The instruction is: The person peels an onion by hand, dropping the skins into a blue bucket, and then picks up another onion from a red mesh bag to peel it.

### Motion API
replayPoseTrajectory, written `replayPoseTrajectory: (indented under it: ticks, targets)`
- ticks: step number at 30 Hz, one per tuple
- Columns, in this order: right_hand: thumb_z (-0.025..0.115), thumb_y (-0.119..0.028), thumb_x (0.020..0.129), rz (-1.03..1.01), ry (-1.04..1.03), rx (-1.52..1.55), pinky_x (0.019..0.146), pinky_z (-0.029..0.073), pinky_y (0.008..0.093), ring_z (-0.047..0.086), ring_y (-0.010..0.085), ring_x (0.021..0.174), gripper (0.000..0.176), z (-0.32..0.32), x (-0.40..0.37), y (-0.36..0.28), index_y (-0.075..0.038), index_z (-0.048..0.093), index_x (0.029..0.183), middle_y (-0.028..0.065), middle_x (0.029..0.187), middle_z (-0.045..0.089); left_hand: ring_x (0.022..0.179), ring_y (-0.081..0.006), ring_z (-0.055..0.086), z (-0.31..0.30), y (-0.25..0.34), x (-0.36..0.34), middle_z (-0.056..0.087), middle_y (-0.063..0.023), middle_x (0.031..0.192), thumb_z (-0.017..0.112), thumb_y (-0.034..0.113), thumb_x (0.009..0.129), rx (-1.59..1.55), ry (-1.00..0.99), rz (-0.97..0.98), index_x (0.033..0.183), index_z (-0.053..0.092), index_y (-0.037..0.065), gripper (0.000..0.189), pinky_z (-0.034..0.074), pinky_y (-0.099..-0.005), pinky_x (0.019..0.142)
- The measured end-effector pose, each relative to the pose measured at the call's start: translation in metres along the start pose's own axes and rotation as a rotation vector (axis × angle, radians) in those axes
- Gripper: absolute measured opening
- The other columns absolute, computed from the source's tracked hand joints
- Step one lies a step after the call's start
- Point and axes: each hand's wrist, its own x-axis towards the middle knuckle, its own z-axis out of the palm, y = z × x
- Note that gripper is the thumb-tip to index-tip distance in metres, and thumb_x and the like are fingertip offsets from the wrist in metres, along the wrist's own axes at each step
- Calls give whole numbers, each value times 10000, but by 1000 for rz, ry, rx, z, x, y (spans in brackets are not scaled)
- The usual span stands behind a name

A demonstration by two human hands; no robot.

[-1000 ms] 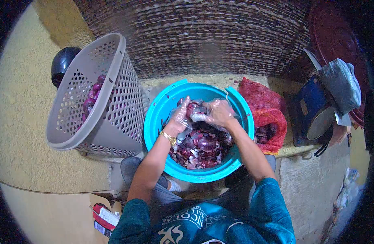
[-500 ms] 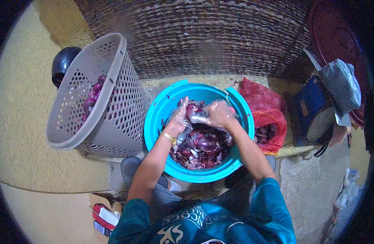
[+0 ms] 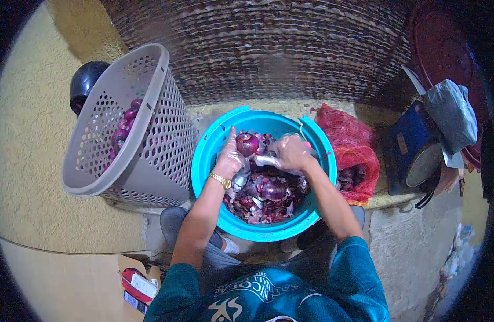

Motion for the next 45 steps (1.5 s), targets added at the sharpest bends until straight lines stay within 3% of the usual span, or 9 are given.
replayPoseTrajectory:
  ticks: [4,6,8,14,26,30,32,39,45]
  targets:
    - [717,-578,677,17,224,13,660,485,480,642,367,716,495,0,-3,-2,-121,691,864,174,705,646,1049,-310,620,22,-3,-25,619,-131,1193,576,572,871,24,-111,-75,1194,557,77,591,504,-537,885]
    - [722,-608,654,67,238,16,666,484,484,642,372,734,552,-2,-3,-4,-120,681,909,180,724,647,1043,-304,621,26,-5,-29,625,-129,1182,573,576,870,41,-105,-89,1187,565,84,586,505,-534,883]
    - [726,-638,631,118,252,20,672,483,488,641,378,753,613,-5,-3,-5,-120,670,953,185,743,647,1115,-307,584,22,-8,-26,589,-153,1241,553,564,886,150,-181,-83,1219,537,45,617,453,-505,997]
    - [721,-665,617,110,311,-14,664,492,497,648,380,757,656,-5,-3,-6,-102,677,949,192,746,653,1098,-282,595,21,-10,-20,601,-135,1229,553,556,891,182,-190,-78,1199,560,51,591,473,-469,981]
    - [668,-672,682,110,204,23,714,512,485,659,379,790,613,1,1,-4,-141,705,985,202,787,670,1114,-255,588,26,-13,-24,612,-120,1227,511,571,909,245,-167,-32,1210,578,54,602,450,-426,1006]
    - [598,-656,762,86,162,-52,720,514,488,661,375,792,574,3,3,-2,-162,705,1034,202,802,672,1123,-254,583,27,-13,-23,613,-115,1230,505,565,914,231,-157,-33,1216,576,58,593,429,-429,1027]
    - [572,-650,787,75,135,-80,721,514,490,662,373,790,566,3,4,-1,-166,704,1047,200,806,673,962,-249,648,24,-14,-18,670,-94,1087,505,589,904,244,-146,-8,1079,605,93,536,534,-433,850]
    - [507,-677,813,63,21,-76,739,508,498,659,364,821,575,1,4,-5,-151,707,930,184,831,677,1005,-241,636,29,-12,-25,666,-103,1109,480,607,907,202,-234,-42,1116,599,110,552,510,-429,905]
    - [484,-751,779,-43,-129,-102,835,495,496,652,397,864,678,14,5,-1,-126,721,895,191,896,681,1142,-279,555,29,-8,-31,538,-93,1307,536,665,848,200,105,100,1230,523,185,613,462,-525,944]
